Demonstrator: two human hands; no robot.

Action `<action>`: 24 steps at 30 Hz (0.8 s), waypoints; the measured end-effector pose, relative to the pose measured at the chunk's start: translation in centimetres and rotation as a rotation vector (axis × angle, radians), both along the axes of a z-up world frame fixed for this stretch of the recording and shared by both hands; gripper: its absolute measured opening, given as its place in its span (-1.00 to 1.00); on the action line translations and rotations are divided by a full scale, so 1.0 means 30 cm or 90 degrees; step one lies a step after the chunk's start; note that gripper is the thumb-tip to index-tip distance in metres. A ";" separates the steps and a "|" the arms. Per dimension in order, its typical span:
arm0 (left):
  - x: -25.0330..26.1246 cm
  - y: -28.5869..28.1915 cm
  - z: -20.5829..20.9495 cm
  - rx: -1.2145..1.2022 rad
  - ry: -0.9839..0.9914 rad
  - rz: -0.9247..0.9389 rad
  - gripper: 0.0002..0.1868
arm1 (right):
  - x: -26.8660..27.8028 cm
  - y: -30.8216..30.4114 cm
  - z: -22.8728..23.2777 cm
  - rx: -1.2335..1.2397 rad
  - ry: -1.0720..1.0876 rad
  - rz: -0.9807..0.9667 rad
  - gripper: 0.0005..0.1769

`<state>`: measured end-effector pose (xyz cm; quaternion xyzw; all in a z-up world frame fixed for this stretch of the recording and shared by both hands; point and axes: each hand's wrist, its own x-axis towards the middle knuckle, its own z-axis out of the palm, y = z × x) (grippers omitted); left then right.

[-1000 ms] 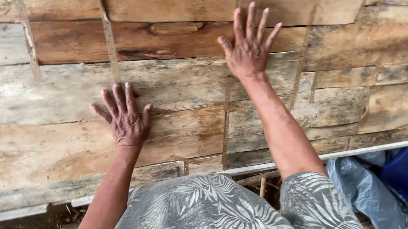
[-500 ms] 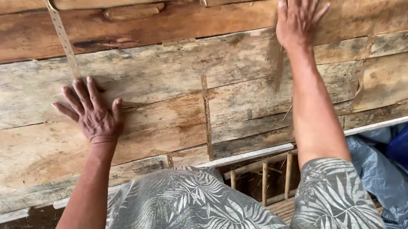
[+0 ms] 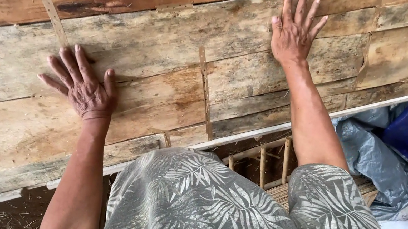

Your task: Cutting and fitting thin wood strips or veneer onto a wooden panel using a utility knife

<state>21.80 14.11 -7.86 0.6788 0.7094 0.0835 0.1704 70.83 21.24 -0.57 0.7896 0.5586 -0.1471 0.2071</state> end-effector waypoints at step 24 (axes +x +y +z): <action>0.184 -0.044 0.107 -0.146 0.245 0.035 0.08 | 0.037 -0.547 0.026 -0.005 -0.004 0.087 -0.03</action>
